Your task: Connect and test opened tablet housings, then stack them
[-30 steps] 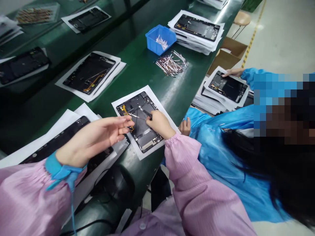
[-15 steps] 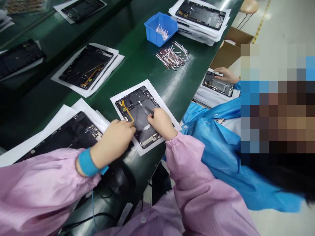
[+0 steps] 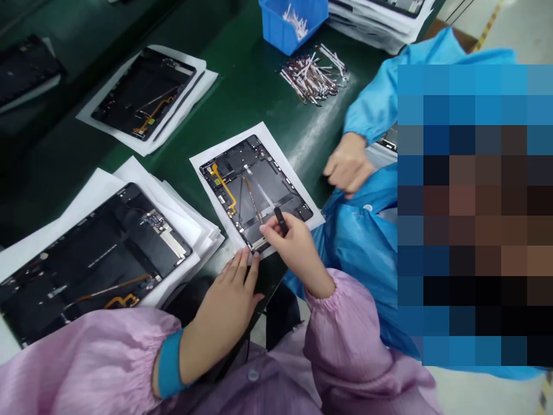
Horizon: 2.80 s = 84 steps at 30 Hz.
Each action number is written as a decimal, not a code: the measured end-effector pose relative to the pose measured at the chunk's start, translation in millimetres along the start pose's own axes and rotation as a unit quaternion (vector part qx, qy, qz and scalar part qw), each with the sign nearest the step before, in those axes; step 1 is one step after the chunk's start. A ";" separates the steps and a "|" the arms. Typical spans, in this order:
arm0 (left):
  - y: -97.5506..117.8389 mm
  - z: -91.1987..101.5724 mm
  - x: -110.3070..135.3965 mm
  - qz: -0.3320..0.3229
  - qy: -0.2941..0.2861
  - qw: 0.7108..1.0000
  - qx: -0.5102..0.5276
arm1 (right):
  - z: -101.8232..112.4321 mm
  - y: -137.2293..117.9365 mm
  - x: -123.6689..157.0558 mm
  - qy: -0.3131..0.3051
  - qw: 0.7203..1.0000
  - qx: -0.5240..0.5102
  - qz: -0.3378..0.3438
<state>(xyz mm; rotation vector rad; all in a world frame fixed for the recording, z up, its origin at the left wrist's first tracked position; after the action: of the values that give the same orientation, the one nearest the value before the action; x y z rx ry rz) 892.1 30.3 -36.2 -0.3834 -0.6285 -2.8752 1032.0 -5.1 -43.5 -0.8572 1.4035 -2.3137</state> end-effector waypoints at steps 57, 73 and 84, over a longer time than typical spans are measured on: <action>-83.7 5.4 -14.0 0.249 0.161 0.634 0.714 | -36.6 46.0 40.9 -0.110 0.954 -0.248 -0.128; -66.5 33.7 -7.7 0.148 0.130 0.949 0.248 | -23.2 35.0 57.6 -0.053 0.950 -0.294 -0.094; -46.9 27.3 -15.0 0.140 0.063 0.985 -0.082 | -63.6 1.9 88.5 -0.216 0.898 -0.374 -0.083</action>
<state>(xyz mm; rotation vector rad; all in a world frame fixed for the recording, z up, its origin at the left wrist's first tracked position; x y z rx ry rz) 901.7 85.8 -34.5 -0.2845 -0.2913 -2.6596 923.2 -9.0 -37.5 -1.6297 2.0626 -1.4777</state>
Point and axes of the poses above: each hand's wrist, its own x-axis away from the middle knuckle, its own z-axis out of the back of the hand, y = z × x, the point moved 9 cm from there along -x, towards the middle knuckle, and after that the axes turned 10 degrees about x, right-handed, at the moved point
